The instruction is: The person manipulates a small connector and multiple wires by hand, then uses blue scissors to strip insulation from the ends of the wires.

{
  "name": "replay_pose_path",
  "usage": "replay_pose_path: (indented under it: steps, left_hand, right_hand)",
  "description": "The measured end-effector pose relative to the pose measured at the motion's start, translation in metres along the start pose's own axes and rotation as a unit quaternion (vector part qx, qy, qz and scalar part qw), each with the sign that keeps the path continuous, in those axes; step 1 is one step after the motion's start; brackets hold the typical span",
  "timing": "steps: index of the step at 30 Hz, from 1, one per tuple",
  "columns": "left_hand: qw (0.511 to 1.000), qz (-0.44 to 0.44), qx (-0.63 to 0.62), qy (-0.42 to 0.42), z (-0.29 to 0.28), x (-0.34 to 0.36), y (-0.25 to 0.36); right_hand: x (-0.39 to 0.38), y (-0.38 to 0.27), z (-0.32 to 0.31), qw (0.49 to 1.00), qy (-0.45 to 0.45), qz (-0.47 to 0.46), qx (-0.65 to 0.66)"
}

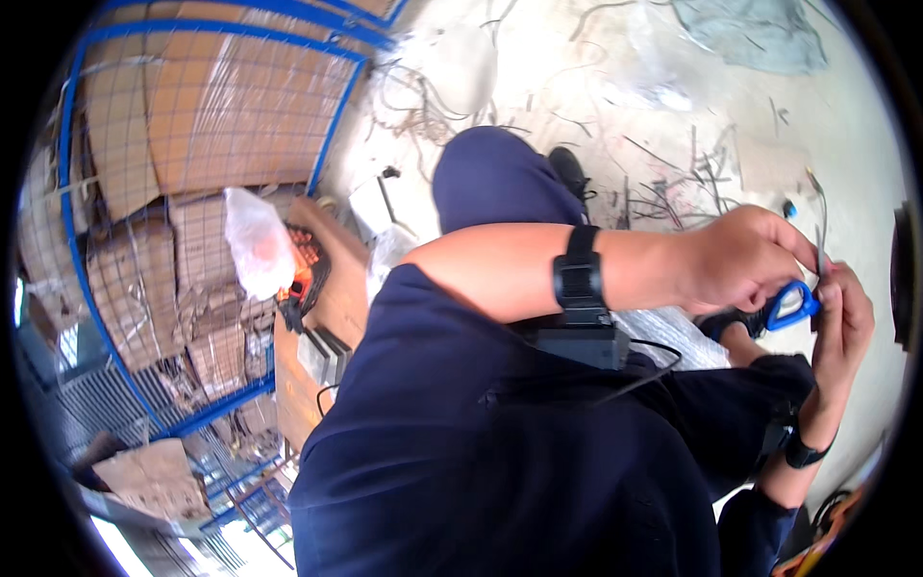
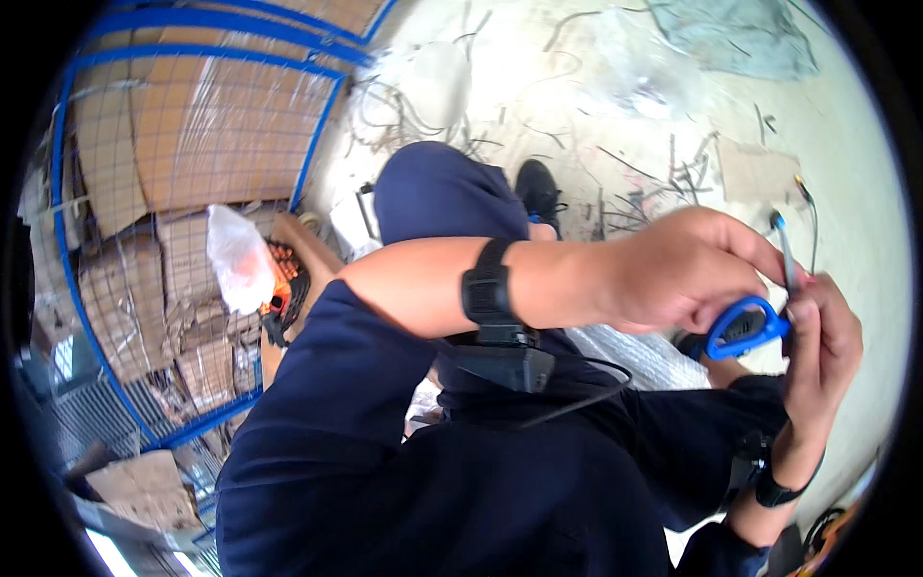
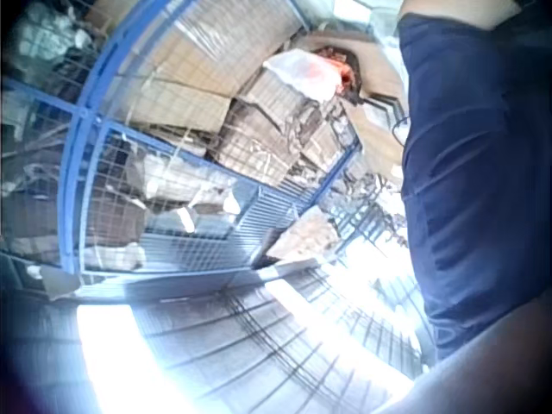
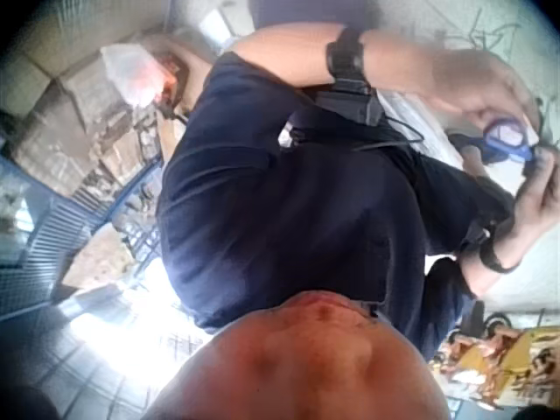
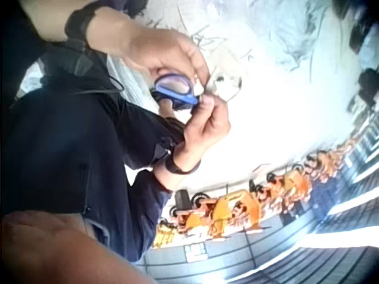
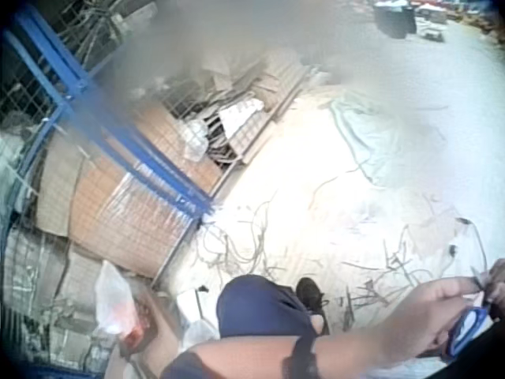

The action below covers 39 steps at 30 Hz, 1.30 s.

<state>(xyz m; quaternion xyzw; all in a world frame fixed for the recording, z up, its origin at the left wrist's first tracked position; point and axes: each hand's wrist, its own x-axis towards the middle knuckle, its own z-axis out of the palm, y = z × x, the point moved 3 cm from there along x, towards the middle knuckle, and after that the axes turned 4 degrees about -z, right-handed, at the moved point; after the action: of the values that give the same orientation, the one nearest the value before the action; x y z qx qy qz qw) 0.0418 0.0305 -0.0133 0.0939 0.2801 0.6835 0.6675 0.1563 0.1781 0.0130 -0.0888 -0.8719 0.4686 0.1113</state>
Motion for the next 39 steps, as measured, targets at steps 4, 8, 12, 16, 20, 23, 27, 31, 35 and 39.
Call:
replay_pose_path:
  steps: [4,8,12,16,20,23,27,31,35,39]
  left_hand:
    - [0.998,0.015,-0.06,-0.028,-0.006,0.003,-0.005]
    - [0.998,0.014,-0.063,-0.014,-0.006,-0.002,-0.003]
    - [0.999,-0.005,-0.028,-0.027,-0.001,-0.01,0.01]
    - [1.0,-0.012,0.017,-0.005,0.004,-0.013,0.02]
    - [0.999,-0.008,0.033,0.025,0.005,-0.012,0.028]
    - [0.995,0.032,0.091,0.024,0.0,-0.005,0.02]
    - [0.997,-0.015,0.06,0.046,0.003,-0.003,0.014]
    - [0.998,-0.014,0.047,0.045,0.01,-0.004,0.015]
    - [0.997,-0.012,0.058,0.05,0.01,-0.006,0.014]
    - [0.999,-0.005,0.031,-0.013,0.005,-0.006,0.016]
  right_hand:
    - [0.0,0.007,-0.001,1.0,-0.01,-0.003,-0.003]
    - [0.002,0.008,0.004,1.0,-0.003,-0.003,0.023]
    - [0.009,0.002,0.002,0.999,0.032,0.0,0.012]
    - [0.008,0.03,-0.034,0.991,0.122,0.048,0.004]
    - [0.012,0.001,-0.022,0.997,0.073,0.008,0.018]
    - [0.02,-0.022,-0.004,0.996,-0.002,-0.083,-0.028]
    - [0.021,-0.025,0.001,0.992,0.001,-0.121,-0.025]
    - [0.019,-0.025,0.001,0.99,0.01,-0.132,-0.043]
    - [0.02,-0.028,0.001,0.99,0.014,-0.132,-0.039]
    - [0.02,-0.028,0.0,0.991,0.018,-0.129,-0.043]
